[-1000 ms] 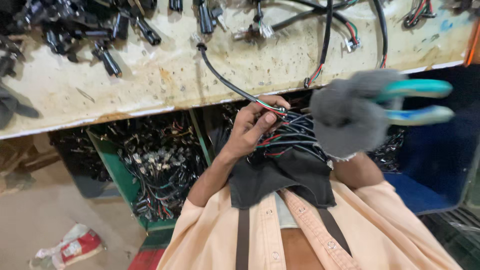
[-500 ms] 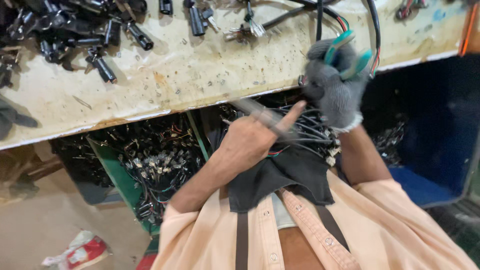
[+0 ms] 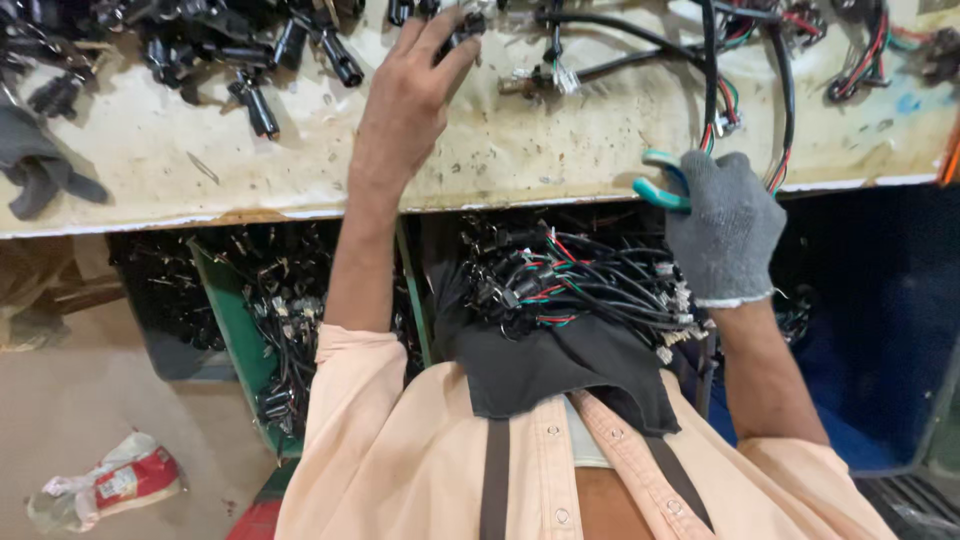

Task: The person repeatedly picks a black cylindrical connector and a short wire harness from a table, inserts the connector into the harness, and places the assembled unit on the table. The process is repeated continuously throughout the clip.

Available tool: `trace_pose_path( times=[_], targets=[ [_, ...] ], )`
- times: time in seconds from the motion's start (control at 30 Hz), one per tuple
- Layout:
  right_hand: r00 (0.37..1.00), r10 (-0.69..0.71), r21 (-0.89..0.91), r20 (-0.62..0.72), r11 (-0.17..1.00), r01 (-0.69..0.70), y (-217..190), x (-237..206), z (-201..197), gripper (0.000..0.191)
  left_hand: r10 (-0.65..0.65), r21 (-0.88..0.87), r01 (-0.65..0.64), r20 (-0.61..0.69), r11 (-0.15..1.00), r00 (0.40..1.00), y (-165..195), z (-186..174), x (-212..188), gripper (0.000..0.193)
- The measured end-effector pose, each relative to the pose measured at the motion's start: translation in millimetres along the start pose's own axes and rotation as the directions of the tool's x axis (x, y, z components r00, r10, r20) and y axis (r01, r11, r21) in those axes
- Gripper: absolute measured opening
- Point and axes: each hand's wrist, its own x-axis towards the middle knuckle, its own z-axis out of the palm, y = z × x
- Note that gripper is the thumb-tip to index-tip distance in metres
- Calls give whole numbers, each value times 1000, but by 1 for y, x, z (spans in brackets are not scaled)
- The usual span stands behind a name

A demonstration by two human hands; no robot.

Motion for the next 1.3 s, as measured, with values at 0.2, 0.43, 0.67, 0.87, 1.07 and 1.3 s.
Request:
trace_pose_path(
  times=[0.2, 0.43, 0.67, 0.87, 1.07, 1.3],
  targets=[
    [998, -50, 162, 41, 986, 42, 20, 10, 2, 23, -334, -815, 38, -194, 578, 922, 18, 13, -14, 35],
    [990, 88, 716, 108, 684, -139, 0, 22, -37, 13, -282, -909, 336, 399, -247, 873, 125, 12, -51, 39],
    [879, -476, 636, -2, 678, 369, -34, 22, -40, 20, -157, -887, 321, 283, 332, 946, 145, 13, -53, 35],
    [982, 178, 978, 62, 187, -96, -58, 10, -23, 11, -283, -859, 361, 268, 363, 921, 151, 9, -59, 34],
    [966, 145, 628, 214, -778, -23, -72, 2, -21, 9, -228, -898, 316, 253, 306, 940, 159, 5, -63, 32],
    [922, 319, 798, 219, -603, 19, -50, 21, 32, 7, -305, -870, 490, 456, 44, 836, 155, -6, -61, 37]
  ],
)
